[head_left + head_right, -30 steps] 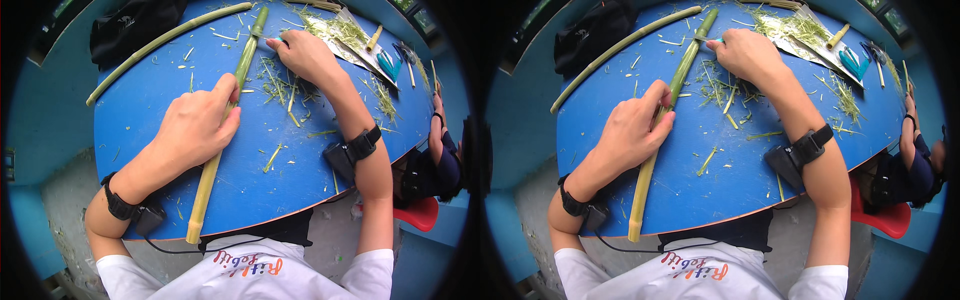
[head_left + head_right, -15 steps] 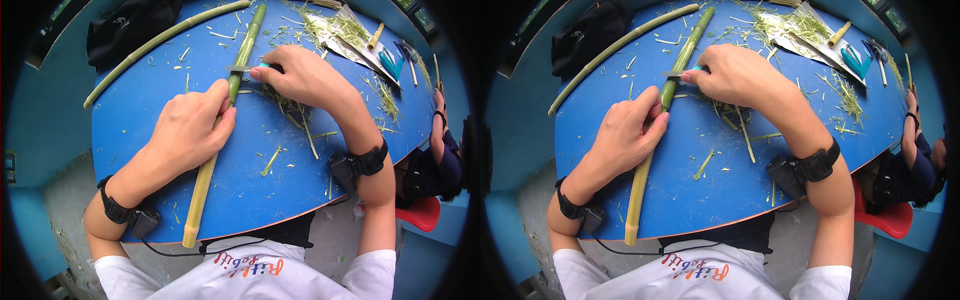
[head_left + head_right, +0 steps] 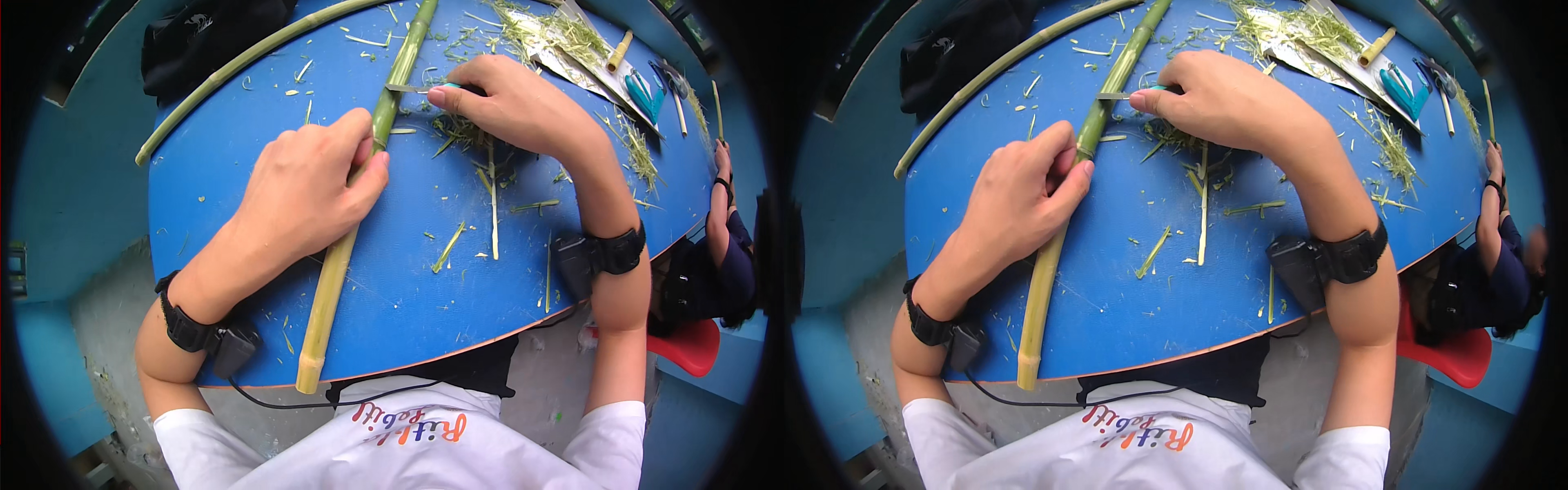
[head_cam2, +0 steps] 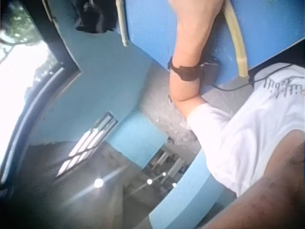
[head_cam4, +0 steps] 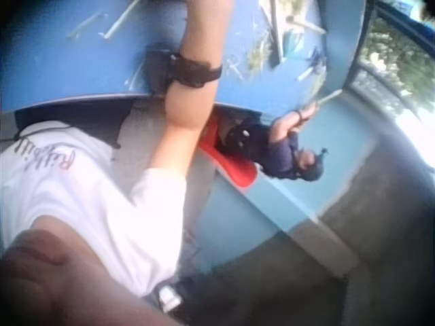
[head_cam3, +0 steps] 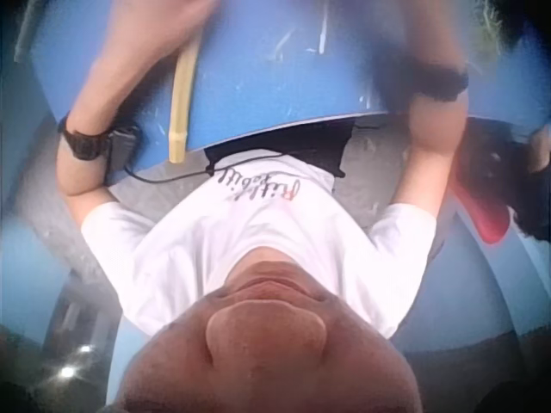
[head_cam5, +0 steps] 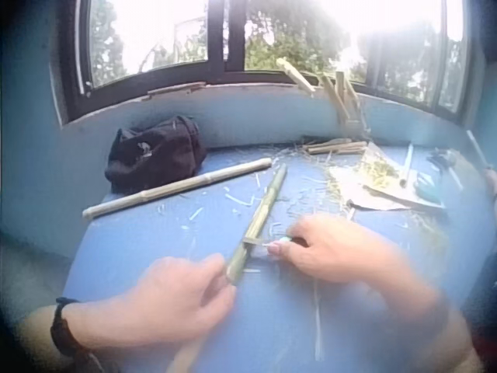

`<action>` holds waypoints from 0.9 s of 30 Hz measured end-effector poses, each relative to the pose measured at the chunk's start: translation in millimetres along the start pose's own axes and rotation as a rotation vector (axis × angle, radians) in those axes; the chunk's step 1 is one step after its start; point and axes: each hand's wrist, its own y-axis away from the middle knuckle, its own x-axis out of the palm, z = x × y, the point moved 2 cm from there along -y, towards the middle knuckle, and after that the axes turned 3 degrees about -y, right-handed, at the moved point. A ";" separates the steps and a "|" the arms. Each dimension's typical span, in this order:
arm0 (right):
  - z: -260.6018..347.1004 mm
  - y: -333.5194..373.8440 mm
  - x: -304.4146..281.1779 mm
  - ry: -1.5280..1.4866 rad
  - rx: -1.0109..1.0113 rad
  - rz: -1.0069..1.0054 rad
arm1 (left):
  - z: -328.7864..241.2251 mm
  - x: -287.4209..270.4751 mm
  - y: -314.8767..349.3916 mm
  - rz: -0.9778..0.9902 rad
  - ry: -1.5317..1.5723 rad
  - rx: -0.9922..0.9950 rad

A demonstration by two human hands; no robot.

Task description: The person scrapes the outer layer off a bamboo stalk with a small knife, clears away debris, and then uses the knife to notch and shave a specific section of the stalk.

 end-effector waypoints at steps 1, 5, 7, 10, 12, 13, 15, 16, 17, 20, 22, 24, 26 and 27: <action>-2.9 -0.2 0.7 0.012 -0.005 0.001 | 1.6 -1.3 -1.4 -0.010 -0.038 -0.015; 6.2 4.0 -0.5 0.060 -0.032 -0.010 | 5.6 -5.7 -4.1 0.008 -0.038 -0.083; 11.4 4.7 -0.3 0.027 -0.026 0.022 | 5.3 -5.8 -4.2 -0.005 -0.061 -0.074; 13.1 5.4 2.3 0.009 -0.035 0.061 | 5.4 -7.6 -5.1 -0.009 -0.111 -0.084; 15.6 5.5 4.5 0.023 -0.053 0.072 | 5.0 -9.5 -6.0 -0.002 -0.138 -0.108; 18.3 6.2 5.1 0.031 -0.046 0.065 | 3.8 -10.0 -6.7 0.001 -0.149 -0.103; 23.6 7.5 8.1 0.041 -0.041 0.064 | 3.2 -8.6 -5.7 0.002 -0.157 -0.102; 26.7 8.1 9.9 0.050 -0.048 0.031 | 2.8 -7.9 -4.7 -0.034 -0.204 -0.075; 28.5 7.8 11.7 0.058 -0.055 -0.001 | 2.2 -7.5 -3.7 -0.069 -0.252 -0.049; 22.7 4.8 21.2 0.093 -0.182 -0.185 | -1.5 -9.2 -5.2 0.024 -0.257 -0.105; 32.4 1.2 17.8 0.111 -0.114 -0.116 | 1.8 -9.5 -3.6 0.022 -0.270 -0.081; 35.8 -1.1 17.2 0.134 -0.045 -0.057 | 4.2 -10.1 -2.7 0.014 -0.286 -0.049; 33.3 -3.9 19.2 0.114 -0.041 -0.067 | 5.8 -9.8 -2.3 0.030 -0.294 -0.034; 33.1 -5.0 19.0 0.120 -0.044 -0.075 | 5.9 -10.4 -3.2 0.021 -0.297 -0.030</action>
